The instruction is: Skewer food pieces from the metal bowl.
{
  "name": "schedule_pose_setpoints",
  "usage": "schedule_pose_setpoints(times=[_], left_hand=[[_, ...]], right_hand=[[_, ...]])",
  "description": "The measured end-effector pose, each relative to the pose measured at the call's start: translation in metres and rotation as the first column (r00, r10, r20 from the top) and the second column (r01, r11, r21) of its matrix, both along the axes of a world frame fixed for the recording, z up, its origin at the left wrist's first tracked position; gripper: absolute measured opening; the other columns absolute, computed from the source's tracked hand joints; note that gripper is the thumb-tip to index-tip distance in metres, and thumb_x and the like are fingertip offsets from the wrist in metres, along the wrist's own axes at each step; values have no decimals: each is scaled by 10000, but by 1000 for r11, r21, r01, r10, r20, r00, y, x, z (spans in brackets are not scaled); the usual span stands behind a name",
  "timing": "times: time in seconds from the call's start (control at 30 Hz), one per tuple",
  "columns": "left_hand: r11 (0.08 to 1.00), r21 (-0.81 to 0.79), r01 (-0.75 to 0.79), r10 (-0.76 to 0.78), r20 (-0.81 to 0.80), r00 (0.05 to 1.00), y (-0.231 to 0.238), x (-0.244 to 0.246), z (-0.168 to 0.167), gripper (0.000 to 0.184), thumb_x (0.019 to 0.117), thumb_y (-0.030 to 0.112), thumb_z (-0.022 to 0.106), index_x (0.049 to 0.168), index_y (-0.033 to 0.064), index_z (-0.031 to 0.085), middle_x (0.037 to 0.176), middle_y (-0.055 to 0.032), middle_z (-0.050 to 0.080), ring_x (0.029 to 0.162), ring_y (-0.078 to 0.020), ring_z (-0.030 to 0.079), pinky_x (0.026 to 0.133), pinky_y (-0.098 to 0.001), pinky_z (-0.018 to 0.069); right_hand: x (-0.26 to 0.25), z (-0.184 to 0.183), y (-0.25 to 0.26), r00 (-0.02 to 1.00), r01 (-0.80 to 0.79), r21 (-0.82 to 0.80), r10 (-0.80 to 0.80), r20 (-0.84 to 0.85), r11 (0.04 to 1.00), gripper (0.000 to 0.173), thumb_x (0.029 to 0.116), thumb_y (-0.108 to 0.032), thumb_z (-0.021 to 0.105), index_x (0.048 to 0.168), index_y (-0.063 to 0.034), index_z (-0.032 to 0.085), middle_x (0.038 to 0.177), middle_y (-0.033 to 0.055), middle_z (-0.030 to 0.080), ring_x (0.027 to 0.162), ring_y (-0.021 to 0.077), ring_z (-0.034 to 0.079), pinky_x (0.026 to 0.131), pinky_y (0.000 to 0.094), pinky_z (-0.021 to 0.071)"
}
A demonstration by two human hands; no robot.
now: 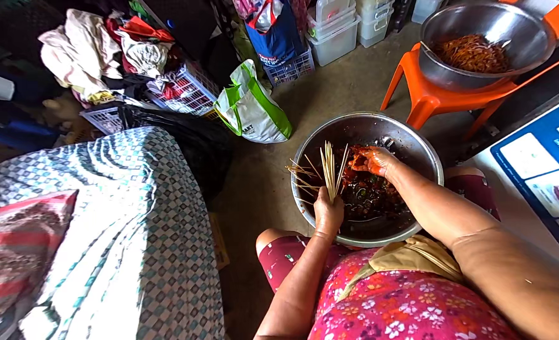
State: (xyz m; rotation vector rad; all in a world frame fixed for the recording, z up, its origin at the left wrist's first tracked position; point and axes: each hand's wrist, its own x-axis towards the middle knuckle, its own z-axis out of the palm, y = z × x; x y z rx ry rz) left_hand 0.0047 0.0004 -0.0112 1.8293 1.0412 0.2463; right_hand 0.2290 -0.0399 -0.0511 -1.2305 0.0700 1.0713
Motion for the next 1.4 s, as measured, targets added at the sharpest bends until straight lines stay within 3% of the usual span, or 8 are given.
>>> schedule_pose_setpoints(times=[0.07, 0.27, 0.4, 0.7, 0.87, 1.1, 1.3, 1.4], left_hand=[[1000, -3, 16, -16, -9, 1000, 0, 0, 0, 290, 960, 69, 574, 1235, -21, 557, 812, -84, 677, 650, -174, 669, 641, -359, 584], [999, -7, 33, -33, -43, 999, 0, 1, 1, 297, 963, 73, 579, 1246, -15, 557, 823, -93, 675, 661, -183, 673, 656, -367, 587], [999, 5, 35, -34, -57, 998, 0, 1, 2, 287, 966, 73, 579, 1238, -16, 559, 836, -99, 684, 676, -187, 682, 669, -371, 590], [999, 27, 31, -29, -70, 997, -1, 1, 3, 288, 970, 66, 572, 1244, -23, 551, 842, -106, 686, 682, -193, 688, 683, -378, 595], [1000, -3, 0, 0, -13, 1000, 1, 1, 0, 280, 962, 66, 588, 1227, -19, 556, 803, -87, 682, 639, -169, 676, 636, -349, 589], [1000, -16, 8, -8, 1, 1000, 0, 1, 0, 294, 968, 67, 565, 1245, -30, 545, 802, -89, 677, 641, -176, 672, 636, -360, 587], [1000, -18, -1, 1, 14, 1000, -1, 1, 0, 291, 976, 62, 560, 1251, -30, 540, 803, -88, 673, 641, -174, 668, 630, -353, 582], [1000, -23, -1, 1, 21, 1000, -1, 0, 1, 301, 973, 61, 559, 1258, -30, 538, 801, -89, 676, 634, -171, 668, 629, -350, 582]], right_hand=[[3, -1, -1, 1000, 14, 27, -13, -21, 1000, 281, 1086, -127, 458, 1332, -2, 513, 1064, 138, 620, 847, 235, 674, 781, 413, 611], [-1, 9, -2, 998, 56, 9, -56, -10, 998, 298, 995, 82, 497, 1289, 29, 494, 991, 127, 606, 793, 211, 670, 778, 378, 613], [-5, 15, -2, 999, 42, -3, -42, 9, 999, 359, 981, 108, 510, 1330, 29, 474, 1089, 139, 585, 860, 212, 658, 802, 379, 605], [-19, 12, 0, 997, -61, -16, 62, 53, 998, 377, 955, 95, 572, 1315, 5, 503, 1041, 122, 610, 838, 198, 639, 750, 365, 581], [-4, 0, -6, 996, -94, 81, 94, 5, 992, 249, 1074, -89, 440, 1293, -8, 526, 1010, 135, 668, 857, 243, 692, 772, 407, 599], [-16, 14, -1, 1000, 1, 13, -1, 11, 1000, 285, 1053, -24, 468, 1336, 5, 492, 1014, 137, 637, 809, 226, 675, 745, 386, 602], [-29, 16, 0, 1000, 10, -57, -9, 5, 998, 345, 1022, -24, 547, 1360, -12, 478, 1138, 130, 588, 909, 185, 610, 778, 352, 550], [-29, 18, -1, 999, -39, -27, 38, -30, 999, 288, 1055, -70, 502, 1336, -11, 484, 1087, 121, 606, 873, 185, 630, 771, 352, 566]])
